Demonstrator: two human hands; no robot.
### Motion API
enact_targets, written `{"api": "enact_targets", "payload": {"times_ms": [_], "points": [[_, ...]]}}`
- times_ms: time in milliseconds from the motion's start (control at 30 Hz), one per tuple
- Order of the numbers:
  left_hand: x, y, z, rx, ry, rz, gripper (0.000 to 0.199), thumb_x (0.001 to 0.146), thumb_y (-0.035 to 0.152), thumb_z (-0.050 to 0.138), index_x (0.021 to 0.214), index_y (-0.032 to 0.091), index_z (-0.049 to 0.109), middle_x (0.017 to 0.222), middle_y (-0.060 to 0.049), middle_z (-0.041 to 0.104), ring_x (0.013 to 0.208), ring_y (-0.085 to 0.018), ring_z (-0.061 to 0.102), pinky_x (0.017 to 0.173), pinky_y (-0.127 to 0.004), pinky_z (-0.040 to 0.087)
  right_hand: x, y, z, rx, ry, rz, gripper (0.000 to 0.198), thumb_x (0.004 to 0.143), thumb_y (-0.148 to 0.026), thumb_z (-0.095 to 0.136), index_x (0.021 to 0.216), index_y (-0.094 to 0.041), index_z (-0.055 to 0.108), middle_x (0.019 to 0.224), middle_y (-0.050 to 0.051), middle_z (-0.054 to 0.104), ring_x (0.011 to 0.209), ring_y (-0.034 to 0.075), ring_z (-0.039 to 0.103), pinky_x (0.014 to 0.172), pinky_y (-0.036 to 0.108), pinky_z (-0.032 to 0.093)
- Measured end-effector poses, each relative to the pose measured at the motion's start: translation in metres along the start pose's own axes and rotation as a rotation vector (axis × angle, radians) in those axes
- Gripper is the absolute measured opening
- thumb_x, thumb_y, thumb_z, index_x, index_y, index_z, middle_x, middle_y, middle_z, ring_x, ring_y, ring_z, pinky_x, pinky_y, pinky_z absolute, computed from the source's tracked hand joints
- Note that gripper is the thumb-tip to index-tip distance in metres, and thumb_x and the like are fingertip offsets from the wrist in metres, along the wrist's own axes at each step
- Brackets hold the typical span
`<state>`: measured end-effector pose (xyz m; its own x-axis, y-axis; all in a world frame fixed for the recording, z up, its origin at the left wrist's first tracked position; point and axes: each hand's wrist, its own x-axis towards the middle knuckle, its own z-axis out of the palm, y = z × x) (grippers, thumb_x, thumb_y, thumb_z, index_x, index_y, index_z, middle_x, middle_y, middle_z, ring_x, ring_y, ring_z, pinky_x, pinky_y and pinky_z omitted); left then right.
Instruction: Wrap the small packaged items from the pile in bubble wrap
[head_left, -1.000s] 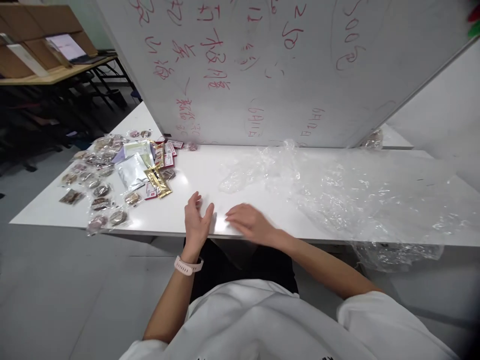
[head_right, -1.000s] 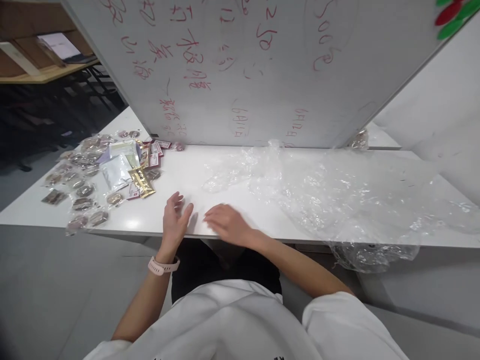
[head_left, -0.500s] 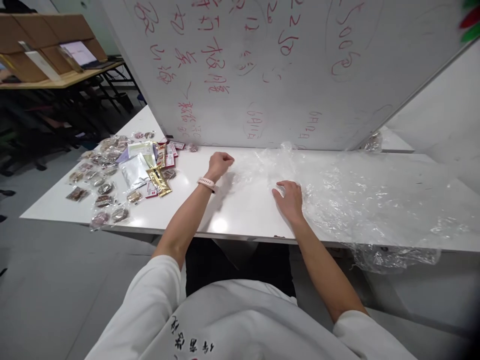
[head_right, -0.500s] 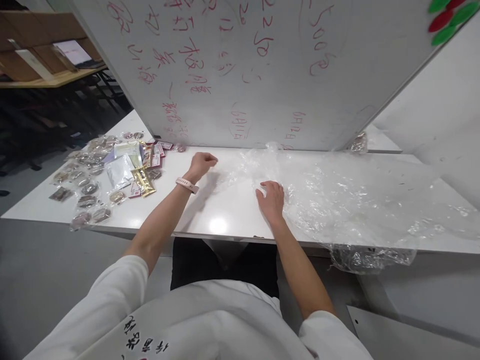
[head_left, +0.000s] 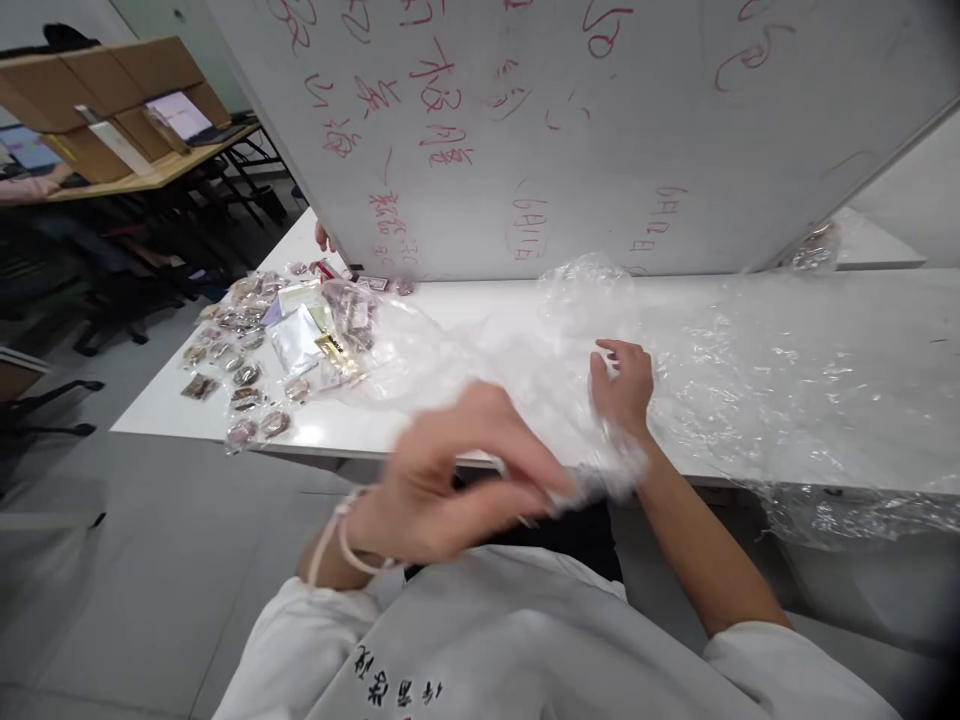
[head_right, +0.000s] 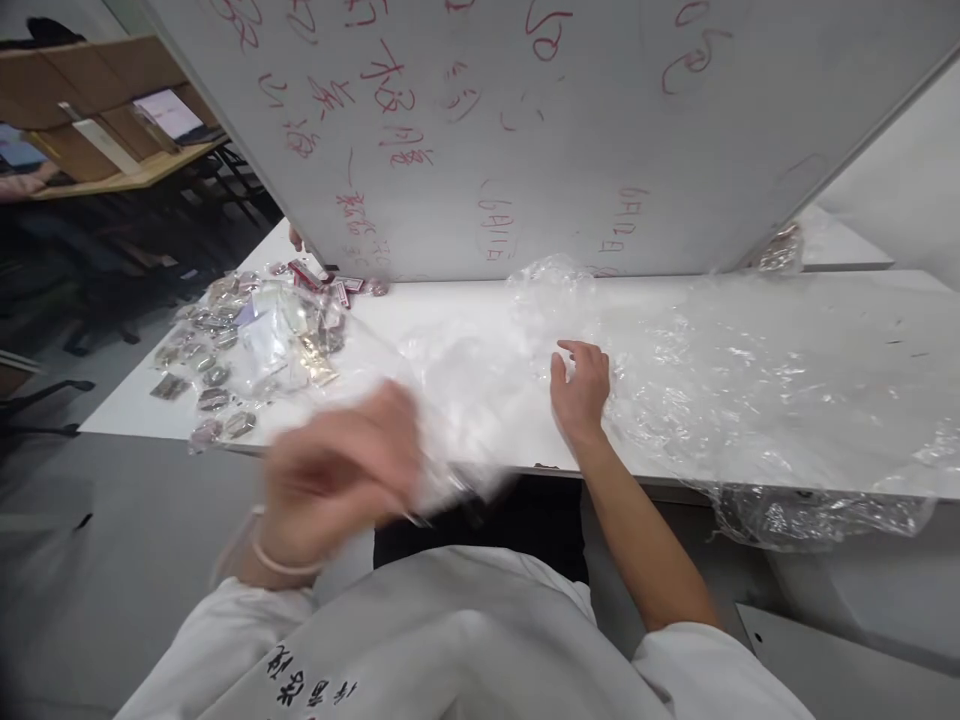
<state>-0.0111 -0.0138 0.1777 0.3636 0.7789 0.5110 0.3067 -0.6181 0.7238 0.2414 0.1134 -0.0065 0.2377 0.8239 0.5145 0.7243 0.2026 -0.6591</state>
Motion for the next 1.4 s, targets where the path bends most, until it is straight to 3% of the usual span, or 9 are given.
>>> {"api": "enact_targets", "payload": {"times_ms": [100,233,500,633,767,867,1033,1267,1400], "points": [[-0.028,-0.019,0.053,-0.234,-0.511,0.033,0.021,0.101,0.034,0.053,0.100,0.027,0.073,0.086,-0.001,0.075,0.080,-0.015,0.069,0.095,-0.036,0.051,0.000,-0.013,-0.011,0.116,0.075,-0.030,0.031,0.098,-0.039,0.045,0.106,-0.020,0.068,0.104,0.010,0.068,0.089,0.021,0.063,0.076,0.036,0.054],[-0.044,-0.035,0.087,-0.217,-0.719,-0.009,0.025,0.098,0.041,0.058,0.113,0.024,0.067,0.104,-0.005,0.073,0.101,-0.019,0.067,0.097,-0.035,0.049,-0.005,-0.044,-0.025,0.279,-0.263,-0.147,0.028,0.099,-0.042,0.050,0.103,-0.023,0.070,0.101,0.006,0.072,0.093,0.020,0.067,0.078,0.034,0.055],[-0.060,0.018,0.013,-0.311,-0.187,0.193,0.023,0.097,0.032,0.060,0.117,0.021,0.065,0.118,-0.011,0.070,0.103,-0.020,0.069,0.090,-0.032,0.057,0.001,-0.055,-0.015,-0.038,-0.967,-0.500,0.036,0.100,-0.044,0.042,0.104,-0.023,0.070,0.140,0.009,0.060,0.133,0.030,0.052,0.106,0.052,0.045],[-0.090,-0.001,-0.022,-0.044,0.026,-0.158,0.026,0.097,0.029,0.059,0.122,0.027,0.066,0.123,-0.009,0.070,0.114,-0.025,0.067,0.094,-0.040,0.057,0.028,-0.028,-0.025,-0.196,-0.964,-0.432,0.039,0.100,-0.045,0.039,0.096,-0.023,0.071,0.140,0.006,0.061,0.128,0.030,0.056,0.098,0.048,0.049],[-0.105,-0.038,-0.030,0.378,-0.050,-0.452,0.035,0.099,0.038,0.056,0.133,0.030,0.060,0.135,-0.008,0.065,0.122,-0.026,0.064,0.097,-0.042,0.056,0.040,-0.044,-0.046,-0.422,-0.817,-0.349,0.041,0.100,-0.042,0.039,0.086,-0.020,0.071,0.107,0.011,0.073,0.100,0.030,0.066,0.078,0.044,0.052],[-0.093,-0.070,-0.016,0.433,-0.236,-0.439,0.052,0.101,0.050,0.046,0.148,0.029,0.045,0.152,-0.009,0.051,0.141,-0.027,0.048,0.113,-0.048,0.045,0.025,-0.087,-0.049,-0.288,-0.651,-0.387,0.041,0.102,-0.038,0.035,0.099,-0.017,0.071,0.101,0.012,0.072,0.093,0.026,0.066,0.079,0.042,0.051],[-0.050,-0.143,0.018,0.568,-0.561,-0.414,0.071,0.100,0.062,0.034,0.161,0.028,0.019,0.169,-0.007,0.015,0.157,-0.032,0.004,0.126,-0.061,0.005,-0.011,-0.121,-0.019,-0.042,-1.003,-0.554,0.040,0.104,-0.043,0.036,0.123,-0.023,0.064,0.124,0.008,0.068,0.098,0.022,0.067,0.080,0.038,0.056],[0.007,-0.209,0.024,0.681,-0.562,-0.461,0.074,0.099,0.066,0.025,0.163,0.032,0.010,0.171,-0.001,0.003,0.157,-0.031,-0.008,0.124,-0.062,-0.004,0.062,-0.062,-0.001,-0.763,-0.882,-0.360,0.031,0.097,-0.025,0.048,0.117,-0.015,0.068,0.121,0.017,0.067,0.114,0.036,0.059,0.094,0.057,0.048],[0.033,-0.223,0.038,0.750,-0.479,-0.510,0.078,0.098,0.066,0.023,0.163,0.024,0.014,0.170,-0.007,0.005,0.157,-0.037,-0.004,0.121,-0.069,-0.002,0.081,-0.093,-0.008,-0.699,-0.660,-0.446,0.039,0.099,-0.025,0.037,0.118,-0.011,0.068,0.115,0.021,0.068,0.112,0.037,0.058,0.090,0.056,0.048]]}}
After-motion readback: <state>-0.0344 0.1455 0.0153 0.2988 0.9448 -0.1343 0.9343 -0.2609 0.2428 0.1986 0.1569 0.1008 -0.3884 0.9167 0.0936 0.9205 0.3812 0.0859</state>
